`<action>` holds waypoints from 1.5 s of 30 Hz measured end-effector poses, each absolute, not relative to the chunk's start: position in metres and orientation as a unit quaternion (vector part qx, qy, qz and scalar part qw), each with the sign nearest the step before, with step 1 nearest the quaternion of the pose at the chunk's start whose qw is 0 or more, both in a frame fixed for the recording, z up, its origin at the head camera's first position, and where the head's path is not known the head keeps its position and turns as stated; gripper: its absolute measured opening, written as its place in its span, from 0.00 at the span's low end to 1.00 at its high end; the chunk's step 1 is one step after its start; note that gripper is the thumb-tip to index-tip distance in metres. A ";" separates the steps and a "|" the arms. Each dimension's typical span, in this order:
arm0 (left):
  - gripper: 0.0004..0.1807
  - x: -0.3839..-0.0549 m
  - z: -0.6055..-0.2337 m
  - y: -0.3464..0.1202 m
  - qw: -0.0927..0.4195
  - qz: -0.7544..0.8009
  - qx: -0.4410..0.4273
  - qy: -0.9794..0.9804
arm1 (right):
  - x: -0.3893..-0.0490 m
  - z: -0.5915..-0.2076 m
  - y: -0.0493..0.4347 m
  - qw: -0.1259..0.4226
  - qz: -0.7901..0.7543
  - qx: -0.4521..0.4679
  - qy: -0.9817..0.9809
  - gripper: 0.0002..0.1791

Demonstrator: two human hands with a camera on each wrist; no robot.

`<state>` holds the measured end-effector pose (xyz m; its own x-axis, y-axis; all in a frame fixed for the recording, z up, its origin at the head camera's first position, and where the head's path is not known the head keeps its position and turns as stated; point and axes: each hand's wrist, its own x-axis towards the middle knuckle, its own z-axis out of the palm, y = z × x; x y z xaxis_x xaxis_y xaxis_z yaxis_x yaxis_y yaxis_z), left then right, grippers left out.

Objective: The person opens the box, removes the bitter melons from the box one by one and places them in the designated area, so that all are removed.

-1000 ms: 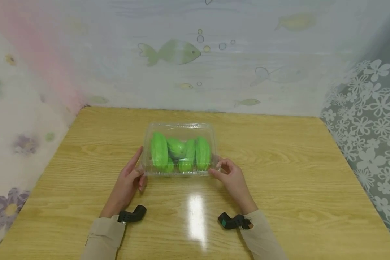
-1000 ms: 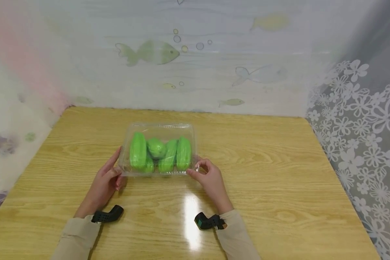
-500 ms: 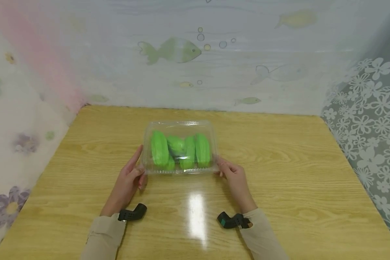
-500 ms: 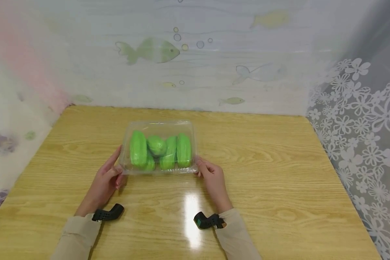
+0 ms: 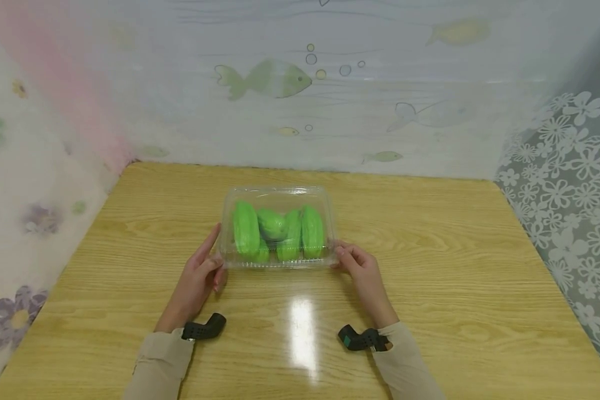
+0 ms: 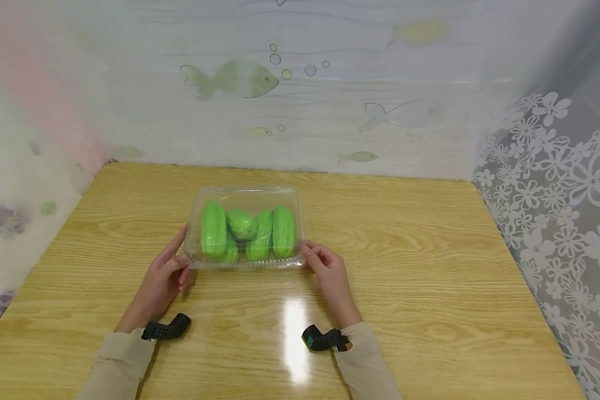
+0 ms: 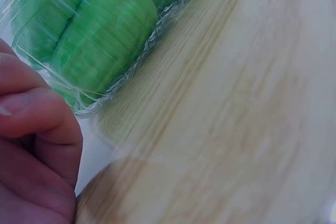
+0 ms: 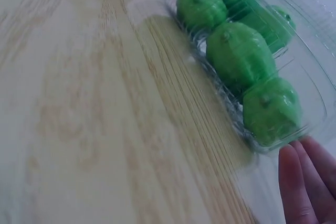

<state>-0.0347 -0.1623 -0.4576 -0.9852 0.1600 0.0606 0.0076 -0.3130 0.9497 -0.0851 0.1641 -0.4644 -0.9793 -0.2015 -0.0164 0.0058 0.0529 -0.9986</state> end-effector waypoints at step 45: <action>0.27 -0.041 -0.456 -0.162 -0.002 0.760 0.047 0.648 | -0.116 -0.407 0.163 0.029 -0.517 -0.273 0.811 0.38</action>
<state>-0.0409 -0.1622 -0.4564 -0.9955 0.0574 0.0748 0.0648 -0.1597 0.9850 -0.1160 0.1627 -0.4069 -0.8487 -0.4737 0.2351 -0.4132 0.3166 -0.8538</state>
